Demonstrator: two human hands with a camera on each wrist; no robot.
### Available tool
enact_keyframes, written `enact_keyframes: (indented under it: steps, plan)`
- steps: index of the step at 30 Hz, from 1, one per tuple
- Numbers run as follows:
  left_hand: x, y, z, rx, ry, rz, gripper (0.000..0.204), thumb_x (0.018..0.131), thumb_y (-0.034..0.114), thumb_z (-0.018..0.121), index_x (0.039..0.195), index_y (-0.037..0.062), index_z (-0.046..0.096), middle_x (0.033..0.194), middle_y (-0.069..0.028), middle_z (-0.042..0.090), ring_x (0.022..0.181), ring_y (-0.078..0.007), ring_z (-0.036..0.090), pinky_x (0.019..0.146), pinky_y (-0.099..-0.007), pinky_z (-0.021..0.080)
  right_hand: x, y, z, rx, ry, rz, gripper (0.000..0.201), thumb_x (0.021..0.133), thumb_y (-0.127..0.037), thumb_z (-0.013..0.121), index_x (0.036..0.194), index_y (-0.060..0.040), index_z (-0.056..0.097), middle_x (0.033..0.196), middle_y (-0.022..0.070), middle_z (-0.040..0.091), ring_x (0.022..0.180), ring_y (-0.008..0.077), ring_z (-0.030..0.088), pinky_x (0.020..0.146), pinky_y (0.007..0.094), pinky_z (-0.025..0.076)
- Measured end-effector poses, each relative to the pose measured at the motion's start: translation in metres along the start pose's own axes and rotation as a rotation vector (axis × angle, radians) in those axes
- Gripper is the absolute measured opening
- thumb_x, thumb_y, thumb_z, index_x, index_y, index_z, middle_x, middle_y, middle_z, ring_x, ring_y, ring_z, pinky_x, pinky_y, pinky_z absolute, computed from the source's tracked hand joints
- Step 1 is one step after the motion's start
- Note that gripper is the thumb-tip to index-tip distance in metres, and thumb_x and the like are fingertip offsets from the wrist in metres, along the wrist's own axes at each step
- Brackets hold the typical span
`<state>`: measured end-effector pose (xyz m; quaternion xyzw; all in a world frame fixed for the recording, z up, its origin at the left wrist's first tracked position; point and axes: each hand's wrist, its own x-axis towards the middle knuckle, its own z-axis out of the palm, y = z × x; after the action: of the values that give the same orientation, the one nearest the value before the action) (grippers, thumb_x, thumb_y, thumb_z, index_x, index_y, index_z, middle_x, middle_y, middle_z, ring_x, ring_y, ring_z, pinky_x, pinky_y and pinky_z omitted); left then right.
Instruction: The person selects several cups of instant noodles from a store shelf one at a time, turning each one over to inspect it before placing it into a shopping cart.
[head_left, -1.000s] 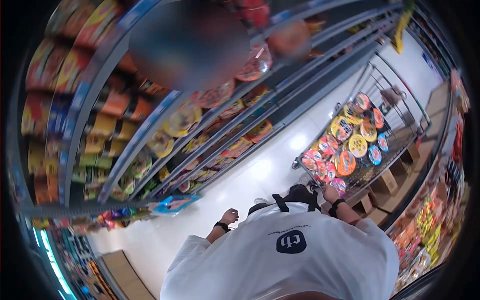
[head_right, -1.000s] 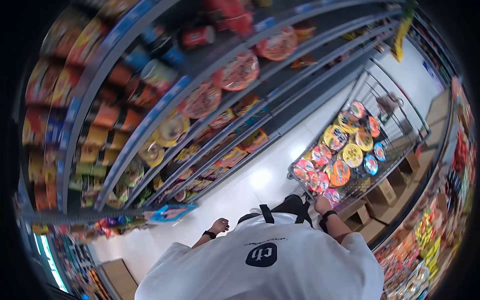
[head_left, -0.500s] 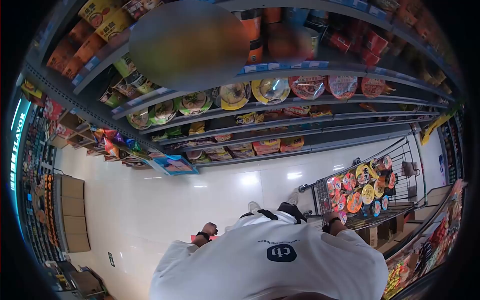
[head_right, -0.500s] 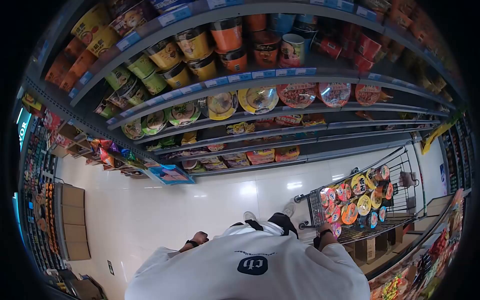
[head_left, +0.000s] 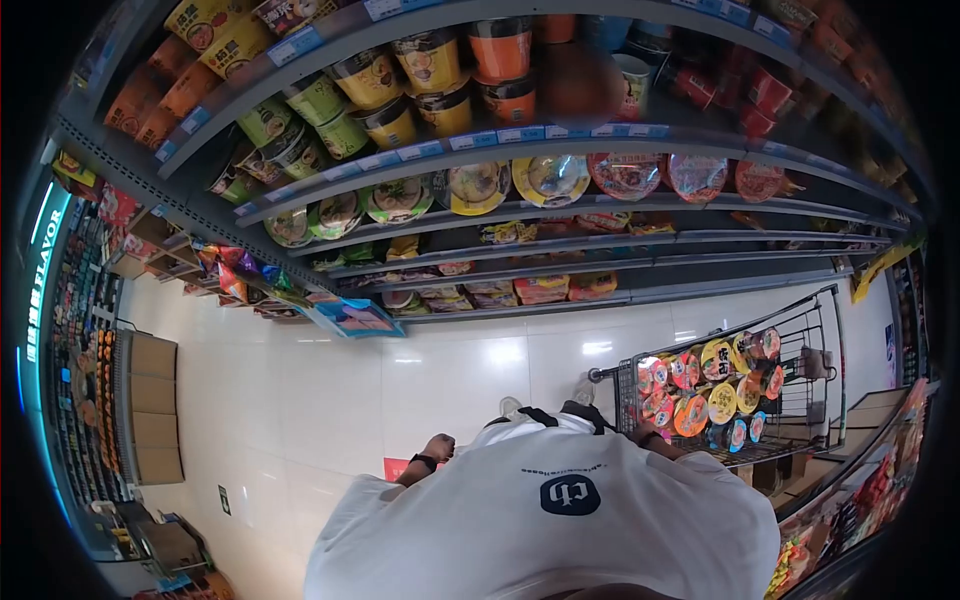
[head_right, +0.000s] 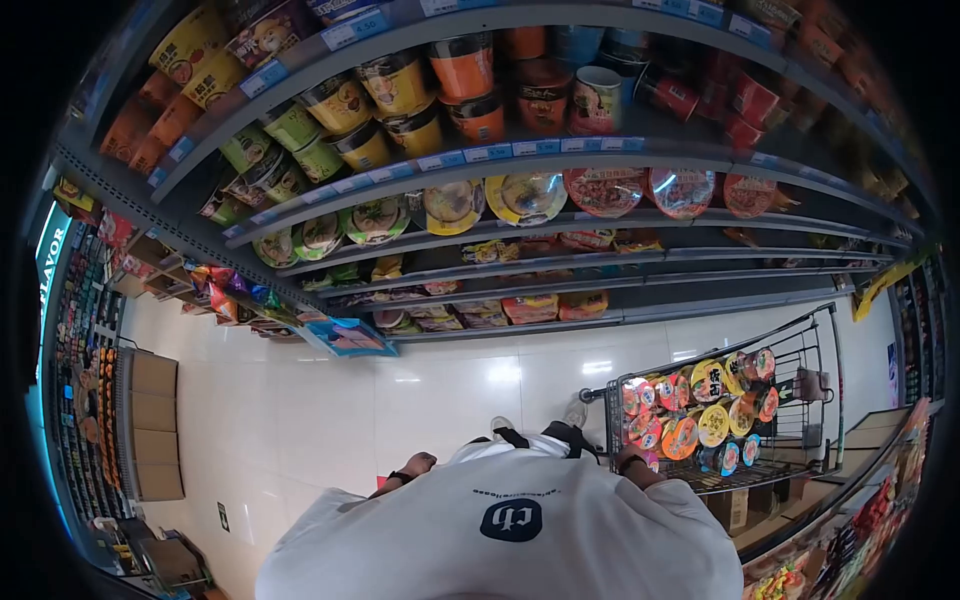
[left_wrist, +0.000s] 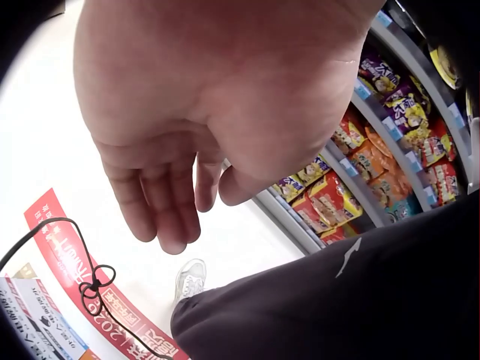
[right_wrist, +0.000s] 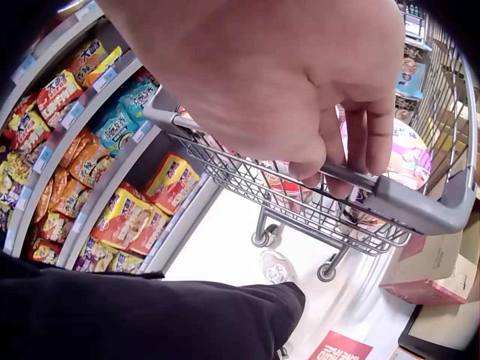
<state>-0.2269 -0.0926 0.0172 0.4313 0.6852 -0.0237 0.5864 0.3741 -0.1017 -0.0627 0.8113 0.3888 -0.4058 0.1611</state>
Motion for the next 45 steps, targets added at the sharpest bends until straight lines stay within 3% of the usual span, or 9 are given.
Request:
enact_keyframes:
  steps: [6, 7, 15, 16, 19, 22, 24, 26, 45]
  plan:
    - [0.005, 0.027, 0.002, -0.246, 0.044, -0.118, 0.026, 0.09, 0.022, 0.048, 0.086, 0.0004, 0.063, 0.085, -0.015, 0.068, 0.068, -0.0211, 0.061, 0.06, -0.0366, 0.049, 0.001, -0.019, -0.026, -0.512, -0.226, -0.391, 0.038, 0.086, -0.023, 0.062, 0.118, -0.002, 0.064, 0.118, 0.0198, 0.065, 0.114, 0.0296, 0.062, 0.095, 0.0419, 0.05]
    - [0.012, 0.023, 0.006, -0.322, 0.051, -0.12, 0.027, 0.093, 0.024, 0.046, 0.089, 0.0016, 0.06, 0.084, -0.0123, 0.068, 0.067, -0.021, 0.064, 0.056, -0.0349, 0.052, -0.019, -0.118, 0.017, -0.515, -0.222, -0.394, 0.038, 0.086, -0.023, 0.062, 0.118, -0.002, 0.064, 0.118, 0.0198, 0.065, 0.114, 0.0296, 0.062, 0.095, 0.0419, 0.05]
    - [0.039, 0.002, 0.011, 0.134, -0.115, 0.161, 0.025, 0.092, 0.023, 0.046, 0.092, 0.0024, 0.061, 0.084, -0.0121, 0.067, 0.062, -0.0188, 0.062, 0.055, -0.0333, 0.051, 0.125, 0.056, 0.075, -0.028, 0.04, -0.085, 0.035, 0.084, -0.035, 0.061, 0.103, -0.0067, 0.071, 0.109, 0.0186, 0.068, 0.104, 0.0294, 0.067, 0.085, 0.042, 0.056]
    - [0.044, -0.003, 0.013, 0.21, -0.134, 0.268, 0.026, 0.093, 0.024, 0.046, 0.093, 0.0022, 0.061, 0.086, -0.0118, 0.068, 0.062, -0.0187, 0.061, 0.054, -0.0331, 0.051, 0.069, 0.034, 0.023, -0.027, 0.039, -0.087, 0.035, 0.084, -0.035, 0.061, 0.103, -0.0067, 0.071, 0.109, 0.0186, 0.068, 0.104, 0.0294, 0.067, 0.085, 0.042, 0.056]
    - [0.046, 0.008, 0.016, 0.206, -0.073, 0.304, 0.024, 0.093, 0.022, 0.047, 0.1, 0.0027, 0.06, 0.087, -0.0112, 0.068, 0.064, -0.0188, 0.062, 0.054, -0.0325, 0.05, 0.027, -0.007, -0.07, -0.814, 0.089, -0.898, 0.033, 0.078, -0.035, 0.063, 0.083, -0.0038, 0.072, 0.08, 0.0205, 0.067, 0.083, 0.0383, 0.067, 0.072, 0.049, 0.054]
    - [0.041, 0.06, 0.013, -0.432, 0.071, -0.117, 0.024, 0.094, 0.022, 0.05, 0.109, 0.0034, 0.056, 0.088, -0.011, 0.068, 0.066, -0.0186, 0.064, 0.054, -0.0313, 0.05, 0.05, -0.033, -0.107, 0.048, 0.187, -0.593, 0.027, 0.091, -0.026, 0.063, 0.092, 0.0003, 0.067, 0.076, 0.0136, 0.069, 0.066, 0.0236, 0.068, 0.053, 0.0357, 0.053]
    - [0.05, 0.081, 0.005, -0.5, 0.129, -0.017, 0.028, 0.096, 0.025, 0.053, 0.115, 0.0036, 0.053, 0.089, -0.0118, 0.068, 0.068, -0.0185, 0.065, 0.055, -0.0303, 0.05, 0.038, -0.065, -0.143, 0.269, 0.018, -0.493, 0.037, 0.086, -0.036, 0.06, 0.08, -0.0005, 0.068, 0.077, 0.0177, 0.066, 0.074, 0.032, 0.066, 0.069, 0.0412, 0.053]
    - [0.047, 0.117, -0.001, -0.466, 0.217, 0.066, 0.031, 0.097, 0.029, 0.055, 0.114, 0.0024, 0.054, 0.089, -0.0122, 0.068, 0.068, -0.0178, 0.065, 0.056, -0.0297, 0.051, 0.016, -0.099, -0.172, 0.93, -0.575, -0.386, 0.027, 0.093, -0.026, 0.058, 0.1, -0.0015, 0.066, 0.087, 0.0108, 0.067, 0.079, 0.0209, 0.066, 0.07, 0.032, 0.053]
    - [0.004, 0.346, -0.126, -0.363, 0.394, 0.698, 0.023, 0.097, 0.011, 0.054, 0.116, -0.0007, 0.058, 0.096, -0.0063, 0.067, 0.081, -0.0126, 0.063, 0.074, -0.0257, 0.05, -0.146, -0.295, -0.267, 1.12, -0.294, -0.785, 0.026, 0.096, -0.015, 0.057, 0.119, -0.0018, 0.058, 0.097, 0.0074, 0.067, 0.082, 0.0129, 0.062, 0.074, 0.0257, 0.051]
